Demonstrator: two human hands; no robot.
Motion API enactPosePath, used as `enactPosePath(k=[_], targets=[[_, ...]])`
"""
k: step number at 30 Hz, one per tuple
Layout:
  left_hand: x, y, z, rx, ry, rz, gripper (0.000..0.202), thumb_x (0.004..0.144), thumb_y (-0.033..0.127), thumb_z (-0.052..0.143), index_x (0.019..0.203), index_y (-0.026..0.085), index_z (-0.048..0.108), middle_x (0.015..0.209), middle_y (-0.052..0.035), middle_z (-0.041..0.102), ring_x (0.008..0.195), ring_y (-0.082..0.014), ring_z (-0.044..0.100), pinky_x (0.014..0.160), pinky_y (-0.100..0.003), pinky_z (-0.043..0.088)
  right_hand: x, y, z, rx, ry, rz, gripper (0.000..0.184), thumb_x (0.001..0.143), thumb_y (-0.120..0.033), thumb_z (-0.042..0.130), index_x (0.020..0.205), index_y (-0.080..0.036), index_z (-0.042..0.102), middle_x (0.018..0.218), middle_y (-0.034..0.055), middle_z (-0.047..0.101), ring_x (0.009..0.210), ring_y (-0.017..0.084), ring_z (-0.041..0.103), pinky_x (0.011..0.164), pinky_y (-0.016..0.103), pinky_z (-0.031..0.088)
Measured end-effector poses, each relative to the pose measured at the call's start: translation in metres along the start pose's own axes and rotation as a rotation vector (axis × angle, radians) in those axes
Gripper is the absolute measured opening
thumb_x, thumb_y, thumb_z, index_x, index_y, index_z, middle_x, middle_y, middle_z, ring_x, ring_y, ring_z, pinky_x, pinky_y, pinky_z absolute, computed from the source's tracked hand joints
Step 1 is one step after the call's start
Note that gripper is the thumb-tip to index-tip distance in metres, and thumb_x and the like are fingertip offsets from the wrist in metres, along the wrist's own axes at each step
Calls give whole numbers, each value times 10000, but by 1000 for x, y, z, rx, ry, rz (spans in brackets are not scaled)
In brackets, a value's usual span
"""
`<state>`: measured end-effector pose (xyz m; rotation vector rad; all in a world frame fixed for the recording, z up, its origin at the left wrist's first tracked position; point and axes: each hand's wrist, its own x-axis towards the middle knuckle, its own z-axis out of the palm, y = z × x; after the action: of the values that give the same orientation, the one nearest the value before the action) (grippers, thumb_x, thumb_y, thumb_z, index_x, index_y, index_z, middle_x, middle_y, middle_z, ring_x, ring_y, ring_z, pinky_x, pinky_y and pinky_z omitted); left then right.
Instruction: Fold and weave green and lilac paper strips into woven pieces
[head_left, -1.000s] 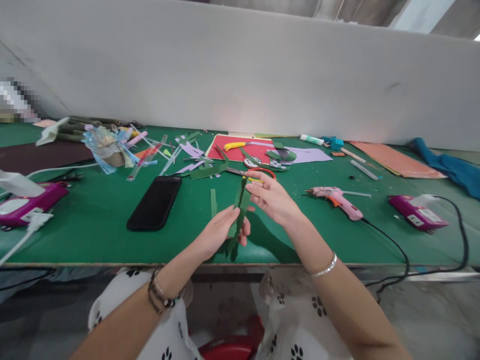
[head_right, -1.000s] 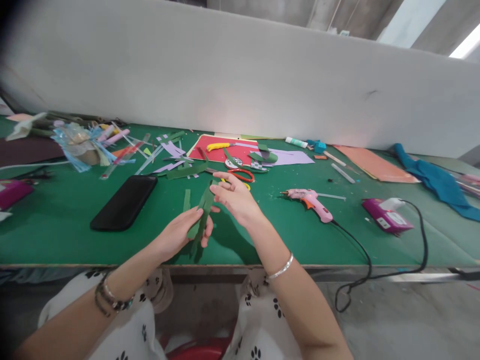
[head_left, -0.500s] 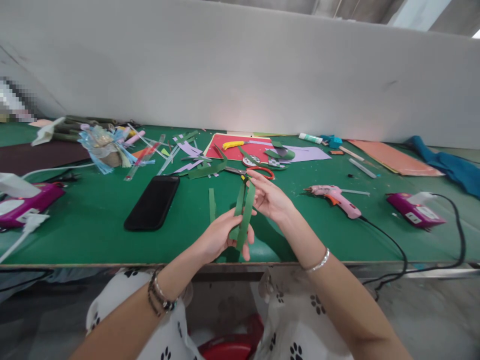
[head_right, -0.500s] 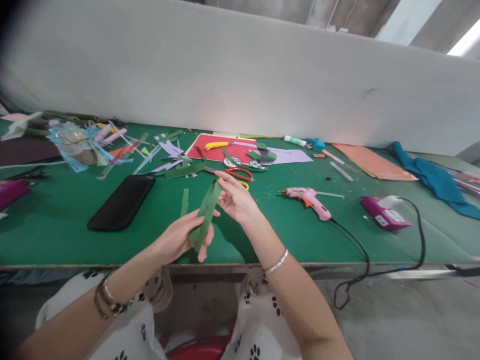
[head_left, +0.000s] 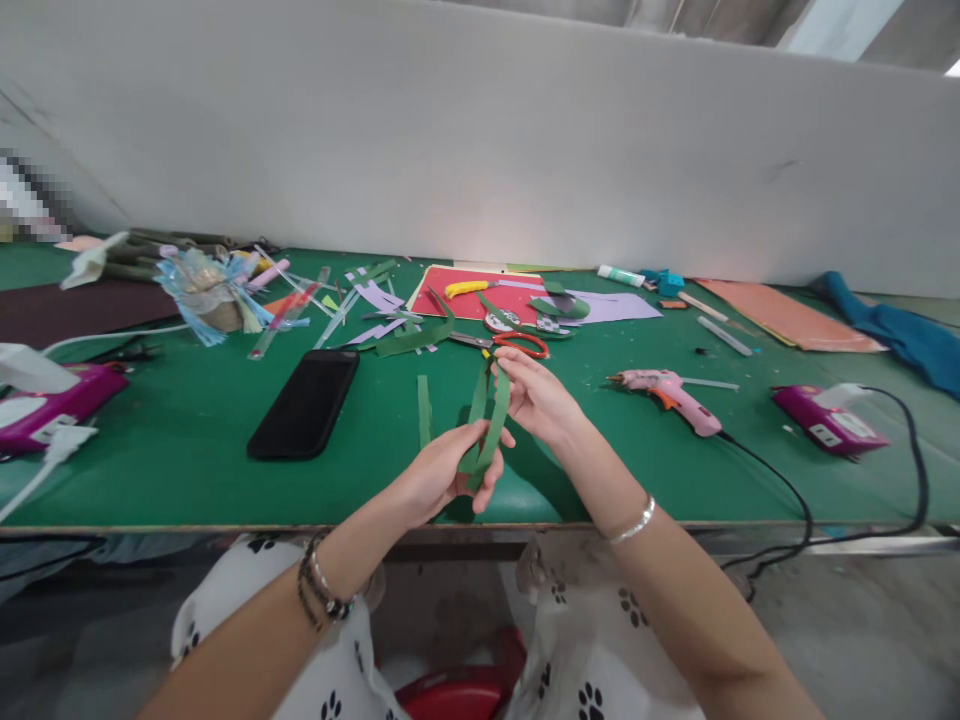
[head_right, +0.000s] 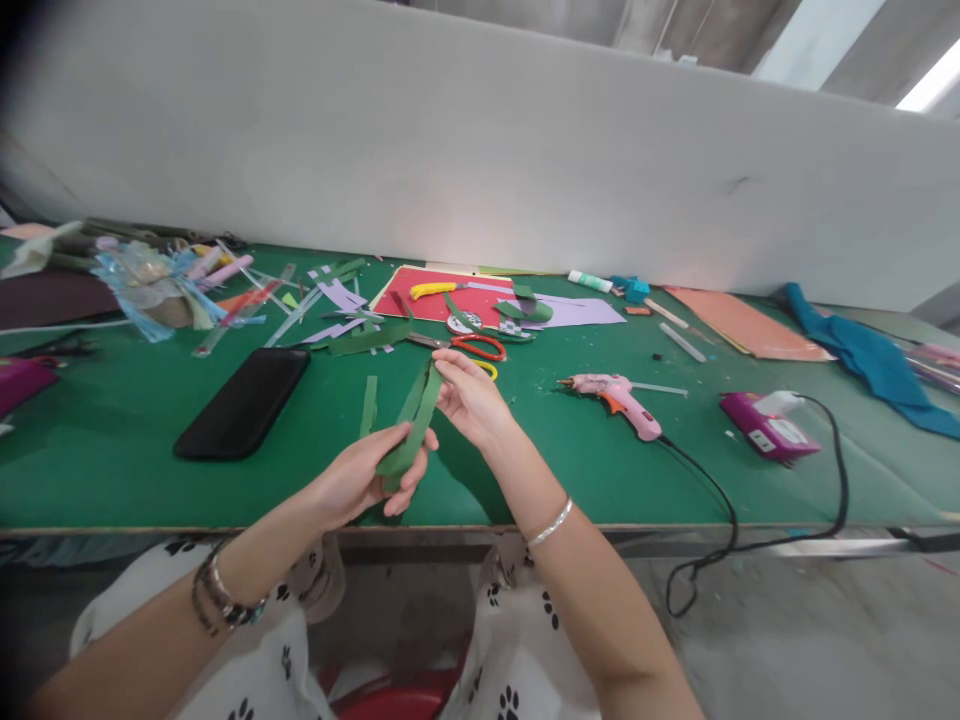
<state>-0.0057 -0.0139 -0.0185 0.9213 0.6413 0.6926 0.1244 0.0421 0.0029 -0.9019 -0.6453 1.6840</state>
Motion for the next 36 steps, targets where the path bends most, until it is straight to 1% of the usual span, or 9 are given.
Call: enactPosePath(k=[3,6,11,15,20,23,28,33,36], targets=[[-1,1,2,8,43,-14,207,809,232,402,984,159,488,536,50,510,360,-70,466,413,-200,376,1,0,-1,23,-5,23,123,748,-62,483,691,-156,538,459,-84,506,312,1,415,318,86,354],[0,1,2,-60,30,-45,175,798,175,403,939,151,503,524,55,476,378,-58,444,411,-188,381,3,0,-3,56,-21,69,140,754,-49,467,708,-160,538,457,-88,497,310,-3,409,328,79,363],[1,-2,-3,-135,-72,-27,268,859,326,330,800,137,509,430,81,381,279,-19,312,326,-137,282,4,0,-5,73,-52,89,126,705,-44,541,704,-170,534,440,-102,467,323,-4,406,334,70,356],[1,-2,-2,-57,-98,-20,177,828,313,414,837,156,496,438,90,409,235,-14,296,276,-131,212,2,0,-3,84,-57,83,125,717,-45,522,706,-169,534,447,-99,473,327,-4,403,337,71,352],[-1,-3,1,-32,-133,-37,106,782,234,483,810,142,528,547,59,454,336,-17,396,361,-150,338,0,1,-2,79,-60,84,134,732,-42,487,692,-162,533,479,-90,501,340,-8,409,343,72,349],[-1,-4,-1,-75,-152,-44,169,794,287,462,840,143,537,560,54,447,350,-23,387,369,-164,344,0,1,-1,54,-80,77,112,706,-54,532,693,-165,531,502,-91,507,353,-10,414,359,74,360],[1,-3,-3,-151,-226,-84,416,805,518,318,882,156,508,585,33,479,359,-50,412,355,-182,329,-2,2,0,-9,-55,26,104,670,-61,564,682,-162,543,482,-91,497,349,-9,402,357,82,349],[1,-3,1,36,-99,-97,208,778,366,459,831,165,474,535,60,457,351,-39,366,363,-172,308,-2,2,1,-156,-9,-81,98,656,-77,563,700,-164,562,459,-99,469,364,0,409,391,110,363],[0,-1,2,202,-51,-73,168,790,315,438,744,159,479,494,62,424,379,-46,354,393,-178,307,-2,-1,-1,-293,-19,-136,187,619,-87,594,784,-173,579,494,-103,476,403,10,433,425,135,375]])
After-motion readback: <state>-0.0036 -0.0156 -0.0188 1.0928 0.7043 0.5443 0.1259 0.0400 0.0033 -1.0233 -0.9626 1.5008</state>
